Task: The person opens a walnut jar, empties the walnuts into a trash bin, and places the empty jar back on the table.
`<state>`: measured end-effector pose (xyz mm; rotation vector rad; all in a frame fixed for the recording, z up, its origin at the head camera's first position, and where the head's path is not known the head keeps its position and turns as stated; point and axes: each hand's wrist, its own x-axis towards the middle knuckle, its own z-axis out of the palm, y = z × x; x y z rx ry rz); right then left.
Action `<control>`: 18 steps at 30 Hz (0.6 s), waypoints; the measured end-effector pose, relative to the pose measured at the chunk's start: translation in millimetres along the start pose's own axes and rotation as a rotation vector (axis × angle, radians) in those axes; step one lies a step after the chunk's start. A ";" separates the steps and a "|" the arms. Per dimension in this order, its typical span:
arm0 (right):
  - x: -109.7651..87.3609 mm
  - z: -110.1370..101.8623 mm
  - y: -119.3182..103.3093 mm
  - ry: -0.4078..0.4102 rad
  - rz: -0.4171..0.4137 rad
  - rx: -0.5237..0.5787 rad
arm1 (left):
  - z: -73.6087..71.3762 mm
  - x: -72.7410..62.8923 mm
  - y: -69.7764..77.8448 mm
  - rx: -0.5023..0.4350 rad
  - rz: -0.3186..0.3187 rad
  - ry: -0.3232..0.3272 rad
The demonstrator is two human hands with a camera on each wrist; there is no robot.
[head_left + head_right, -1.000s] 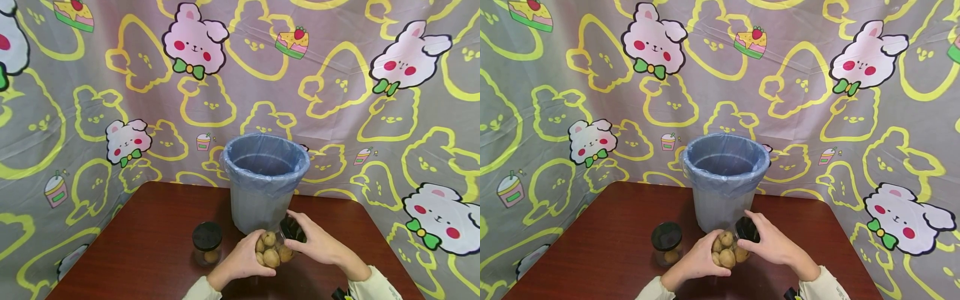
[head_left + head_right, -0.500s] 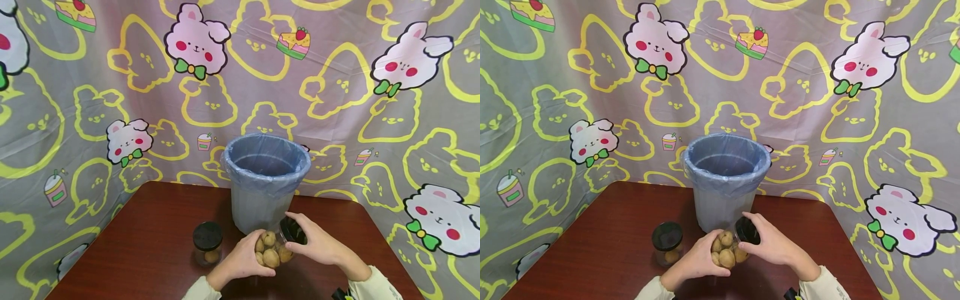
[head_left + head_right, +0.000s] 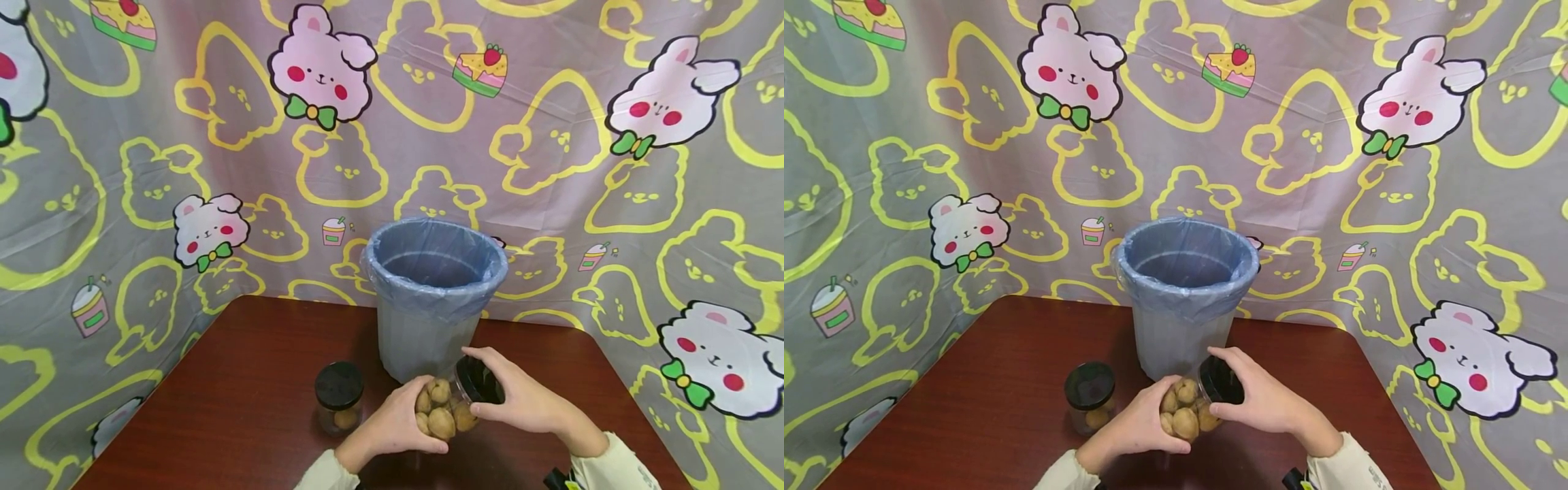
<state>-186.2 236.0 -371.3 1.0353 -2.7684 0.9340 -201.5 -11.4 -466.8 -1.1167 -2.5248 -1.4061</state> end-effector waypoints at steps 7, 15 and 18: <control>0.0 -1.5 1.4 0.021 -0.087 -0.007 | -0.6 -0.5 0.5 0.003 0.012 -0.004; -1.1 -2.9 2.3 0.041 -0.098 -0.014 | -0.6 -0.8 1.7 -0.003 0.013 0.006; -1.1 -3.1 2.9 0.054 -0.106 -0.012 | -0.6 -1.1 1.9 0.000 0.010 0.015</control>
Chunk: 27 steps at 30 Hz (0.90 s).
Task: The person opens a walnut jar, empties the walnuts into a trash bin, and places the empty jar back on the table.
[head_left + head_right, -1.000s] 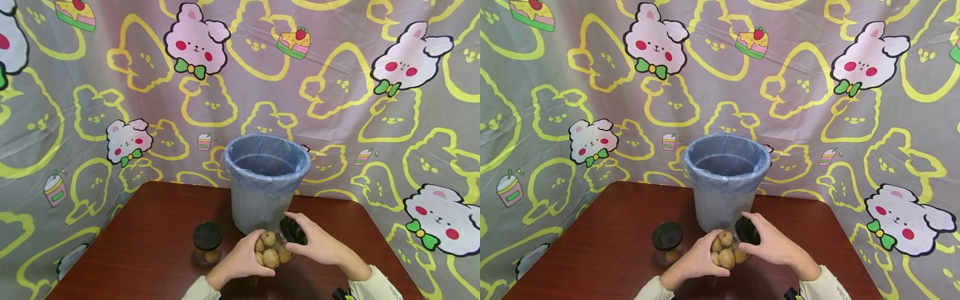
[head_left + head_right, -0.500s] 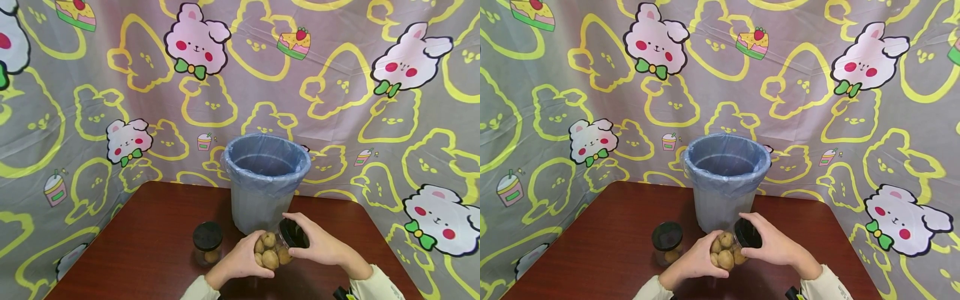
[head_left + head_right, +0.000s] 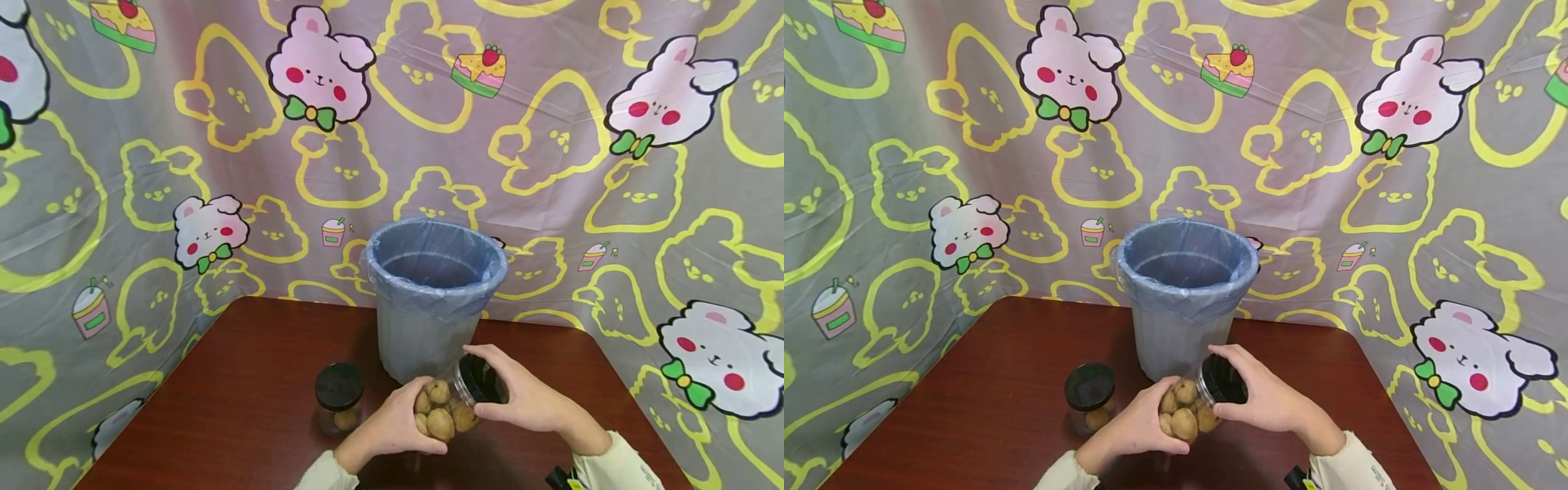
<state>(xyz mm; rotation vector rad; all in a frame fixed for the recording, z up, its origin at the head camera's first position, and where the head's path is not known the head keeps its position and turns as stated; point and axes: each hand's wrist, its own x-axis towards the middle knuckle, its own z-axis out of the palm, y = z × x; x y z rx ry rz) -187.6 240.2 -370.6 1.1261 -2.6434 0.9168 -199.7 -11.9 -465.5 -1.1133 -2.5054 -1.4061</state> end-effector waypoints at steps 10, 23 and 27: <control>0.1 -2.1 2.1 0.015 -0.007 0.003 | -0.5 -0.7 -2.0 0.000 0.002 0.025; -3.1 -3.6 6.3 0.025 -0.008 -0.007 | -3.0 -1.5 -2.2 0.006 0.004 0.057; -4.6 -4.8 8.2 0.021 0.018 -0.006 | -3.2 -2.7 -4.0 -0.006 -0.010 0.068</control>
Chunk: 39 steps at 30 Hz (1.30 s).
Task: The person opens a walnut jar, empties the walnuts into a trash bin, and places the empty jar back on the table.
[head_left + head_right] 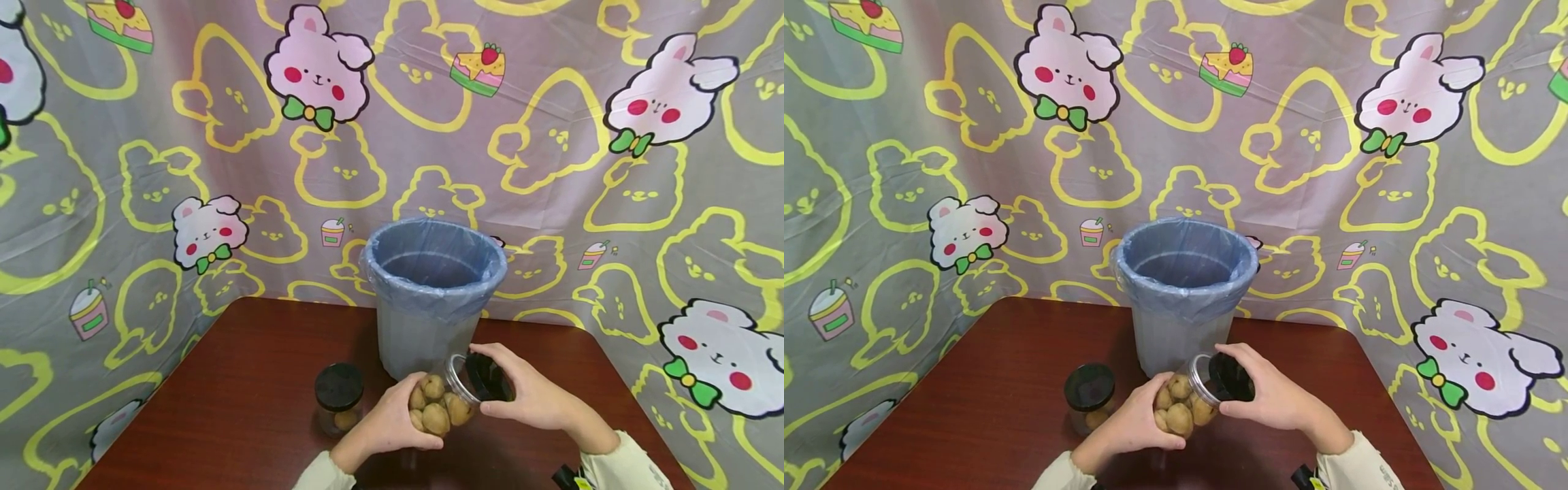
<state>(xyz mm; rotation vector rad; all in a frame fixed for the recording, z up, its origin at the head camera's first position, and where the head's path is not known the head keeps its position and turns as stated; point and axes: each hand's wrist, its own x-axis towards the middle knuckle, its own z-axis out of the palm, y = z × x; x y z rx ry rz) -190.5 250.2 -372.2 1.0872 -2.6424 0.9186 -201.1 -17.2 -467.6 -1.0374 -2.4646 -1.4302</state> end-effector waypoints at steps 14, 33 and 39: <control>-6.5 -4.7 12.2 0.035 0.040 -0.034 | -1.8 -2.5 -1.4 -0.031 -0.008 0.054; -17.5 -7.3 37.9 -0.001 0.162 0.000 | -4.7 -3.2 -0.7 -0.050 0.010 0.116; -19.4 -7.3 46.0 -0.020 0.238 -0.023 | -4.7 -2.7 -1.5 -0.058 0.017 0.134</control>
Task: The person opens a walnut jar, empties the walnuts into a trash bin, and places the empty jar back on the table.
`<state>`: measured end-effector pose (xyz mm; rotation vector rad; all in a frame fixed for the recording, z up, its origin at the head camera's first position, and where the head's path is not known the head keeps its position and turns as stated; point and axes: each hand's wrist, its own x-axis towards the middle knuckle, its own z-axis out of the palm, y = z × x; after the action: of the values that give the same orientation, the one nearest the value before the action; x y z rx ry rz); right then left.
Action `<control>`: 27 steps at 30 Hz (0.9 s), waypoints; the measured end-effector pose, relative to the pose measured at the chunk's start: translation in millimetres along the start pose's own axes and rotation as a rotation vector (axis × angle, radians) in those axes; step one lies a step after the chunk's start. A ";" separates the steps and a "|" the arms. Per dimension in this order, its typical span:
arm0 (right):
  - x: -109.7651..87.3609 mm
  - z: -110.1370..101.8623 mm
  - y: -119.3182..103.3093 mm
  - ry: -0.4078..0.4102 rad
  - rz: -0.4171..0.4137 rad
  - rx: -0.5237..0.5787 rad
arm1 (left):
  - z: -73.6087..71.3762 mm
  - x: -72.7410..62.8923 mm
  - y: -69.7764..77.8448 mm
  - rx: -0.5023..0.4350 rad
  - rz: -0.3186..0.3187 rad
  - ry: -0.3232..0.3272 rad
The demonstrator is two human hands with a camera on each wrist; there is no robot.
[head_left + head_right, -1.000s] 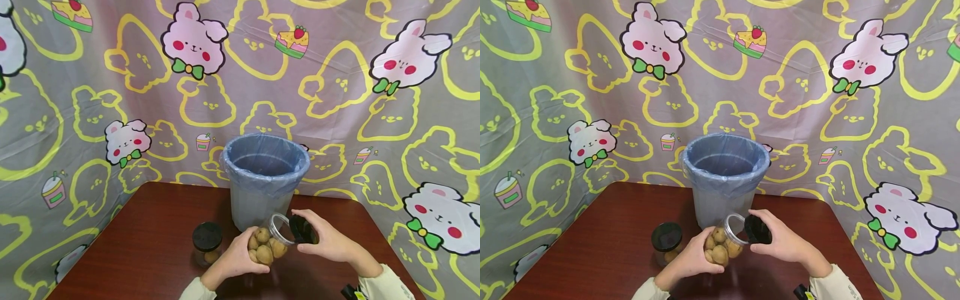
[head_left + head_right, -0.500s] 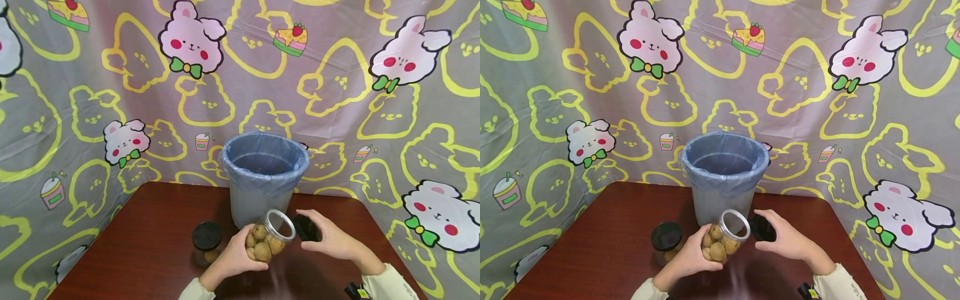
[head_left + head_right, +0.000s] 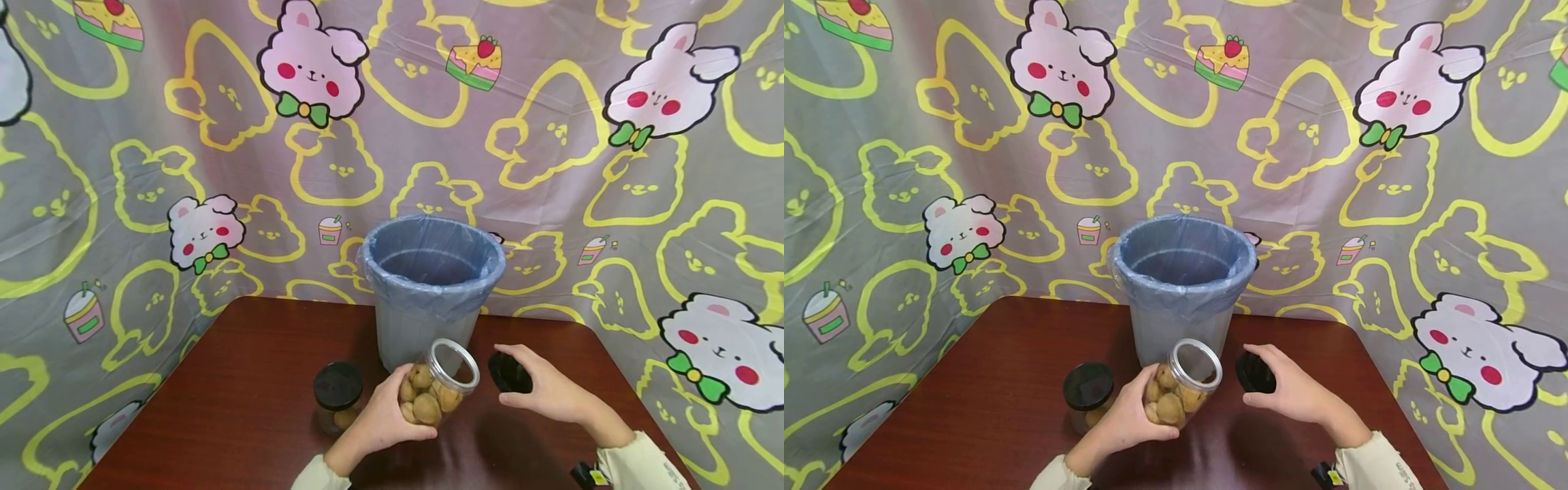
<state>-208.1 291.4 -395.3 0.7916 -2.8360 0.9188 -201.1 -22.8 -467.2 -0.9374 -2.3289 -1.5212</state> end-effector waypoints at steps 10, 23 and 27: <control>-0.6 0.2 8.0 -0.007 0.065 -0.055 | -1.5 -0.6 -2.0 0.003 0.014 0.010; -2.6 3.3 29.3 0.030 0.104 -0.161 | -1.7 -2.9 -3.3 0.018 -0.008 -0.009; -3.3 4.5 35.4 0.029 0.121 -0.191 | -1.7 -3.3 -3.1 0.028 -0.009 -0.013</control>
<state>-222.1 314.8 -418.5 0.5867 -2.9157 0.6510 -200.7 -26.4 -470.4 -0.9339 -2.3606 -1.4865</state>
